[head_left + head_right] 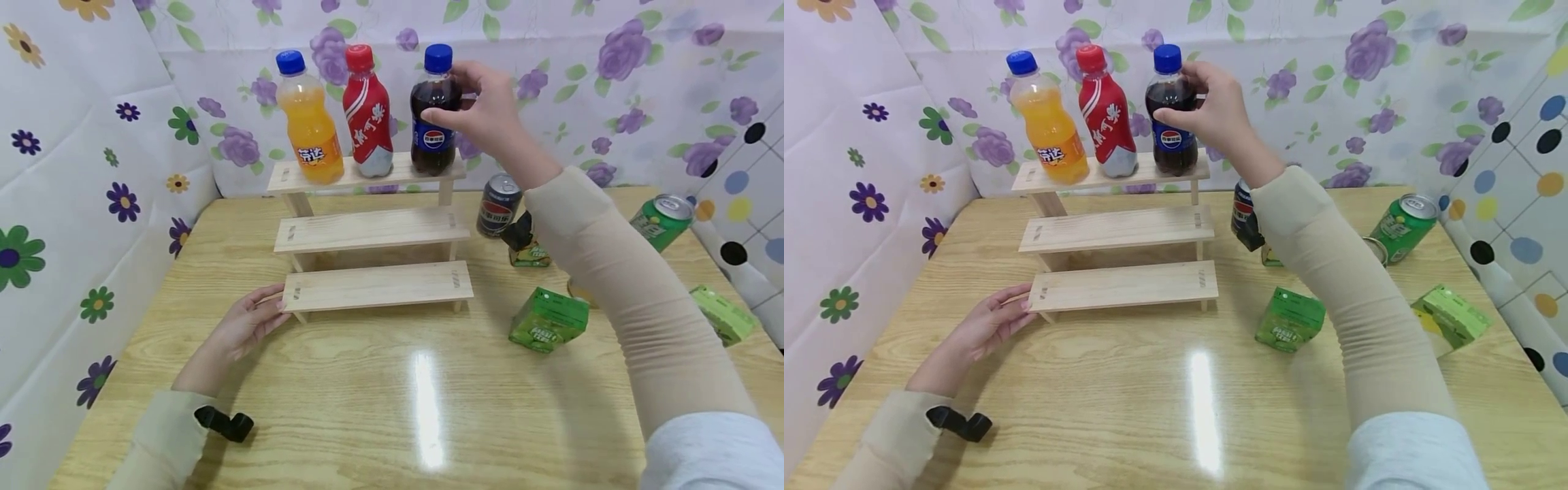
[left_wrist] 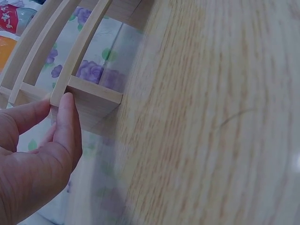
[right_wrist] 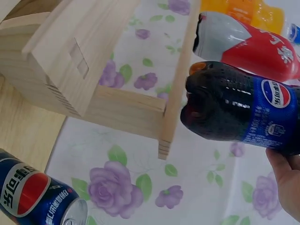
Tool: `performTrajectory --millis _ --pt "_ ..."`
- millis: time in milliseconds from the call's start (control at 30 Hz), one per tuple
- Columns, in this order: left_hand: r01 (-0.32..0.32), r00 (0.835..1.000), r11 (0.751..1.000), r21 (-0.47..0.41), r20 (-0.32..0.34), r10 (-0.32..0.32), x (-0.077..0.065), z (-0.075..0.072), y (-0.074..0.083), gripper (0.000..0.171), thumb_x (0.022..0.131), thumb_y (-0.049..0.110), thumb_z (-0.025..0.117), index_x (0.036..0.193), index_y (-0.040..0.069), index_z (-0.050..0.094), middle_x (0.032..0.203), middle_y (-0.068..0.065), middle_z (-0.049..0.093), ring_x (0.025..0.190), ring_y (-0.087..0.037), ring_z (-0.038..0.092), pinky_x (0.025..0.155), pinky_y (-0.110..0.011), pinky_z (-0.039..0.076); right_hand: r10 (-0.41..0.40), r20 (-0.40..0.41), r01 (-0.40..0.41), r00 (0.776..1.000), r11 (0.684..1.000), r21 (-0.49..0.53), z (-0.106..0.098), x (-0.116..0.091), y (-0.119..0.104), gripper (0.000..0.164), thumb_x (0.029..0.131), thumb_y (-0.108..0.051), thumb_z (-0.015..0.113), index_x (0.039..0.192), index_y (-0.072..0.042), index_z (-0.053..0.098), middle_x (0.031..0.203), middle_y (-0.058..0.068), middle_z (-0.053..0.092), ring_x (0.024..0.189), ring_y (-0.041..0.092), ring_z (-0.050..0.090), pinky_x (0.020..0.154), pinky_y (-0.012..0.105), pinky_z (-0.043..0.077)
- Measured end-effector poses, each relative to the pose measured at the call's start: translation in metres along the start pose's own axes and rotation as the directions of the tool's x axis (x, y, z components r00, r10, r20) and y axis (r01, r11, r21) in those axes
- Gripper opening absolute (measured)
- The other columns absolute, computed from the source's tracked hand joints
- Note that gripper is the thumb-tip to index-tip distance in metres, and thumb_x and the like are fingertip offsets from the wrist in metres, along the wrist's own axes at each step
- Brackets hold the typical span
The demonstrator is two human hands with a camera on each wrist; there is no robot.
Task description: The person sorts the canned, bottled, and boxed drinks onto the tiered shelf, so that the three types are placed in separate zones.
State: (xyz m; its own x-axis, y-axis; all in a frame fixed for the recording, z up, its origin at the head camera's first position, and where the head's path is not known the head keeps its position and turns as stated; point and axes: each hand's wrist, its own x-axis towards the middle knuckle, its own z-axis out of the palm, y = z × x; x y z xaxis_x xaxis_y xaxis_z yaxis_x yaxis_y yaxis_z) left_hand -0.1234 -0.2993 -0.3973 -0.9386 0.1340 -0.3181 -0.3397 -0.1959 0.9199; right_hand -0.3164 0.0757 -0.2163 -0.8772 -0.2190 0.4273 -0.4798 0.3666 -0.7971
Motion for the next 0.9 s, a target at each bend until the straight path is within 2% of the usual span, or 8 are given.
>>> performTrajectory --millis 267,400,567,733,900 --pt "0.004 1.000 1.000 -0.018 0.005 -0.004 -0.002 0.000 -0.001 0.045 0.096 0.001 0.053 0.136 0.000 0.032 0.104 0.004 0.063 0.095 -0.006 0.065 0.087 -0.016 0.055 0.027 0.008 -0.027 1.000 0.999 0.044 0.007 0.004 0.004 0.062 0.079 -0.019 0.078 0.134 -0.008 0.050 0.124 0.011 0.058 0.107 0.016 0.056 0.098 0.024 0.051" --pt "0.003 1.000 0.999 -0.032 0.009 -0.002 -0.001 0.000 -0.001 0.049 0.096 0.002 0.053 0.140 -0.001 0.029 0.106 0.004 0.063 0.096 -0.006 0.064 0.088 -0.016 0.054 0.050 0.029 -0.051 0.998 0.998 0.032 0.005 0.005 0.001 0.063 0.081 -0.021 0.077 0.135 -0.010 0.048 0.126 0.009 0.057 0.109 0.017 0.055 0.100 0.025 0.049" --pt "0.004 1.000 0.999 -0.032 0.006 -0.004 -0.001 0.001 0.001 0.060 0.096 0.003 0.053 0.146 -0.003 0.021 0.106 0.005 0.062 0.095 -0.006 0.064 0.087 -0.015 0.055 0.056 0.098 -0.059 0.994 0.998 0.024 0.001 0.005 -0.002 0.067 0.084 -0.024 0.074 0.141 -0.014 0.040 0.137 0.007 0.051 0.119 0.017 0.051 0.105 0.028 0.046" --pt "0.011 1.000 0.999 -0.033 0.012 -0.010 -0.002 0.001 0.001 0.066 0.096 0.002 0.054 0.148 -0.004 0.014 0.107 0.005 0.062 0.095 -0.006 0.065 0.087 -0.015 0.055 0.038 0.124 -0.043 0.992 0.998 0.043 -0.005 -0.002 -0.002 0.072 0.085 -0.021 0.072 0.145 -0.013 0.034 0.146 0.006 0.043 0.131 0.016 0.044 0.112 0.030 0.040" --pt "0.010 1.000 0.999 -0.036 0.011 -0.010 -0.002 0.002 0.001 0.064 0.096 0.002 0.054 0.147 -0.004 0.017 0.107 0.005 0.062 0.095 -0.007 0.065 0.087 -0.015 0.055 0.041 0.101 -0.044 0.994 0.999 0.029 -0.016 -0.016 0.003 0.070 0.085 -0.022 0.072 0.144 -0.013 0.036 0.148 0.004 0.039 0.134 0.016 0.038 0.115 0.028 0.035"
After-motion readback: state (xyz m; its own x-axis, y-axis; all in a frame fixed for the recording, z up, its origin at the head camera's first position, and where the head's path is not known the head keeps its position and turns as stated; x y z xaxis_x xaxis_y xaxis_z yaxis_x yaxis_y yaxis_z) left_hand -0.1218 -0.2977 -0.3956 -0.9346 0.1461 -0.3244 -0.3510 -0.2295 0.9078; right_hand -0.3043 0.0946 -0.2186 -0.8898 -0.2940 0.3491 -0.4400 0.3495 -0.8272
